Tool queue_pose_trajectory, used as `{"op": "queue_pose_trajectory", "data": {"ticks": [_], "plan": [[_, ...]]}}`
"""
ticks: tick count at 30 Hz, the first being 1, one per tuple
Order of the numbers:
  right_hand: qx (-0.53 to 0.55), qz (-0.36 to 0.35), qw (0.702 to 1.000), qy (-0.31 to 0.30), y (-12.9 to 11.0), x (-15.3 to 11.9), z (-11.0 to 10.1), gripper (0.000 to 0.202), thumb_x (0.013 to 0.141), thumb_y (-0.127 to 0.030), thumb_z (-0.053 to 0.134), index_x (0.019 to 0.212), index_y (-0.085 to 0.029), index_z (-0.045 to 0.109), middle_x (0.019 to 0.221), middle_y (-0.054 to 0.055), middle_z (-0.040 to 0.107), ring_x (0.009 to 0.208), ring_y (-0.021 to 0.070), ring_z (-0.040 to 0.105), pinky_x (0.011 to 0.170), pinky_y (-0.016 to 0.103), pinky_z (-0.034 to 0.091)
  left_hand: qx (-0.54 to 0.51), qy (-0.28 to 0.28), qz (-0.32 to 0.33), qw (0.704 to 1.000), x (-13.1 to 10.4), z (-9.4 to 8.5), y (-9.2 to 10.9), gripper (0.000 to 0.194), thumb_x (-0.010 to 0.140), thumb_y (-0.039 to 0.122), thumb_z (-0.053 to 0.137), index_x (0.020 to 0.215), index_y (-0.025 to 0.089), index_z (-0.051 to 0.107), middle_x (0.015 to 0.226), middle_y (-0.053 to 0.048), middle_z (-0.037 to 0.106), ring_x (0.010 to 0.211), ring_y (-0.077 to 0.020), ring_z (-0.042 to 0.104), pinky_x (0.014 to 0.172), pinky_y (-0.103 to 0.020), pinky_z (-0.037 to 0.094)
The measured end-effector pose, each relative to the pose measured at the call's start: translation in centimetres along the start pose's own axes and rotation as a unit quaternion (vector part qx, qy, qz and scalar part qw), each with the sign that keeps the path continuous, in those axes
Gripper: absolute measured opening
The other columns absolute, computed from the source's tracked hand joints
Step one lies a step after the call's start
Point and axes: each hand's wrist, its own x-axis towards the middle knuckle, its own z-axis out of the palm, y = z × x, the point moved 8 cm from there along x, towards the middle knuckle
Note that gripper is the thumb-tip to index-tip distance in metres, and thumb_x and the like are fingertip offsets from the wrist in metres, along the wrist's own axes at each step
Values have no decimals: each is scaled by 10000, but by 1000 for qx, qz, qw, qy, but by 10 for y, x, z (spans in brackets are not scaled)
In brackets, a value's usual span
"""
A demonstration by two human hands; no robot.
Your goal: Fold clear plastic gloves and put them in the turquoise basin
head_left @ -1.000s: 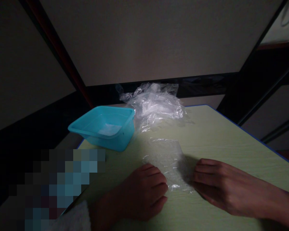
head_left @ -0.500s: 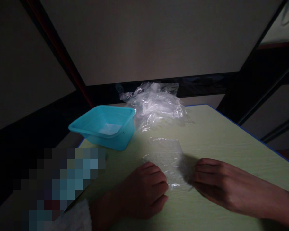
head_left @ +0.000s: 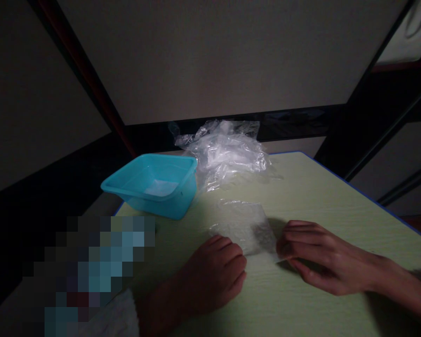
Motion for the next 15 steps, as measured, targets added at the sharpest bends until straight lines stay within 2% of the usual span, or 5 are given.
{"op": "queue_pose_trajectory", "data": {"ticks": [6,11,15], "plan": [[-71,-14,997,-9,3,-3,6,209,891,-256,423,886,-154,605,807,96,649,776,198,578,698,358,482,4,-3,-16,1000,0,2,-3,203,845,72,410,698,153,524,738,-24,579,708,-150,499,700,-278,426],[-107,-53,993,-17,1,-1,8,333,929,-200,317,908,-109,638,968,133,679,916,207,606,769,340,523,8,14,-8,1000,2,-1,-1,185,825,75,425,690,152,525,718,-22,587,678,-148,506,660,-275,429],[-138,-59,989,-19,1,1,12,353,935,-149,309,906,-106,658,1020,115,692,952,196,630,801,312,543,-9,42,5,999,2,-6,3,153,807,75,447,700,158,519,716,-15,599,673,-144,518,658,-274,440]]}}
